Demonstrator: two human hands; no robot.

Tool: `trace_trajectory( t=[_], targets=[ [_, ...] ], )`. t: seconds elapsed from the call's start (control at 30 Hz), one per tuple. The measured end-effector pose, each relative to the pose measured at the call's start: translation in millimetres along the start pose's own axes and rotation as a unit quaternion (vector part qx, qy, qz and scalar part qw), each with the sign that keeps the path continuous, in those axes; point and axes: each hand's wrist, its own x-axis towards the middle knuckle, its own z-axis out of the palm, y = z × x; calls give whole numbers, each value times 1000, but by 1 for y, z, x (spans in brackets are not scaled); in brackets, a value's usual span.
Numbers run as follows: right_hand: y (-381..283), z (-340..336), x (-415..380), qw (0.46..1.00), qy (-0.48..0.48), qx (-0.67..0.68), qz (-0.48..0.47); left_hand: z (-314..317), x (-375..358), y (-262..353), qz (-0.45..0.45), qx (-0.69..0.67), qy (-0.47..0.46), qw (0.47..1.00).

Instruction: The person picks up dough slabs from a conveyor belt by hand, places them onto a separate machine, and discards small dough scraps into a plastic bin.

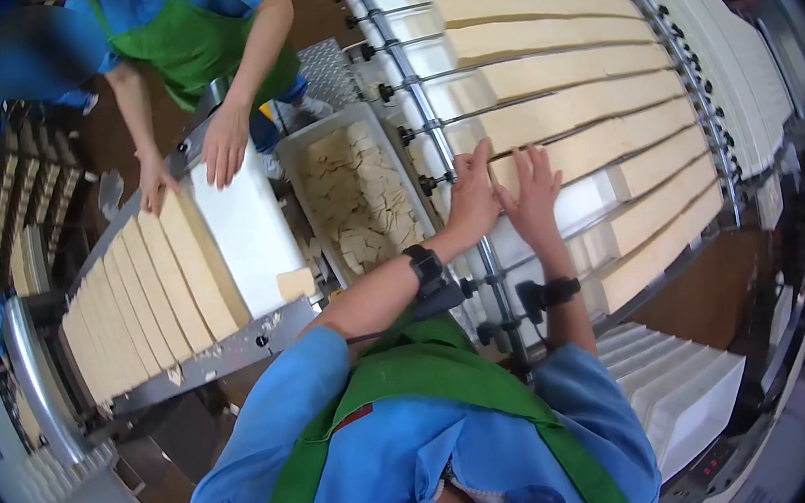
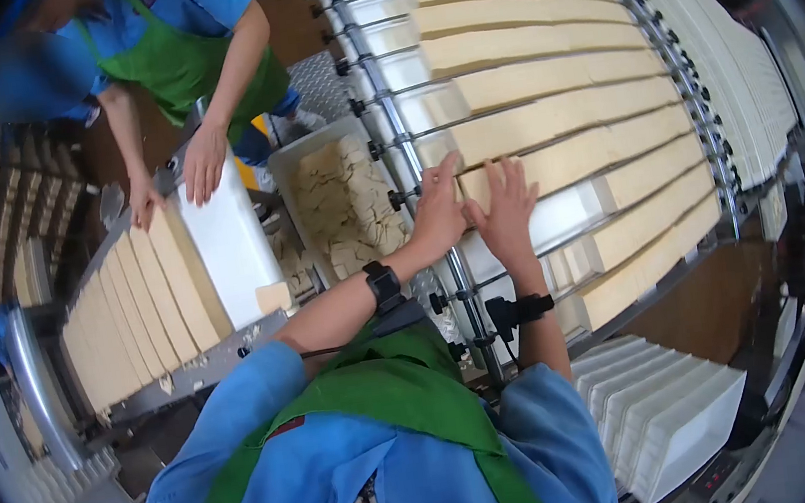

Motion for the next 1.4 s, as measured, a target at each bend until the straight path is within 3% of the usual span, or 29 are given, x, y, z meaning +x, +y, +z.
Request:
trace_trajectory(
  t=[0.1, 0.2, 0.23, 0.27, 0.37, 0.47, 0.6, 0.63, 0.73, 0.8, 0.87, 0.97, 1.1, 1.4],
  targets=[
    [-3, 2, 4, 999, -14, -49, 7, -29, -17, 15, -26, 0, 37, 999],
    [-11, 4, 12, 996, -13, -87, 12, -76, -43, 0, 48, -115, 148, 981],
    [-21, 3, 16, 996, 6, -94, 4, -90, -50, -8, 93, -126, 211, 965],
    [-35, 1, 20, 995, 8, -99, 0, -106, -55, -19, 80, -97, 226, 966],
    [-92, 3, 36, 995, 40, -19, -87, -147, -67, -41, 15, -7, 224, 975],
    [-174, -3, 55, 980, 34, 28, -194, -171, -95, -70, 116, 172, 280, 938],
    [-288, 11, 62, 926, -13, 126, -356, -226, -161, -103, 184, 147, 299, 925],
    [-314, 19, 62, 905, -43, 167, -390, -236, -182, -114, 155, 175, 363, 902],
    [-401, 40, 52, 846, -116, 236, -464, -269, -240, -142, -52, 190, 547, 814],
    [-459, 67, 51, 813, -146, 270, -496, -299, -269, -154, -226, 218, 592, 742],
    [-507, 116, 60, 801, -169, 276, -504, -314, -290, -177, -339, 234, 580, 703],
    [-564, 204, 87, 801, -133, 244, -530, -328, -302, -189, -356, 184, 563, 723],
    [-613, 274, 123, 845, -154, 122, -498, -340, -295, -187, -346, 123, 547, 752],
    [-650, 278, 130, 870, -192, -37, -452, -351, -289, -179, -386, 101, 509, 762]
  ],
)
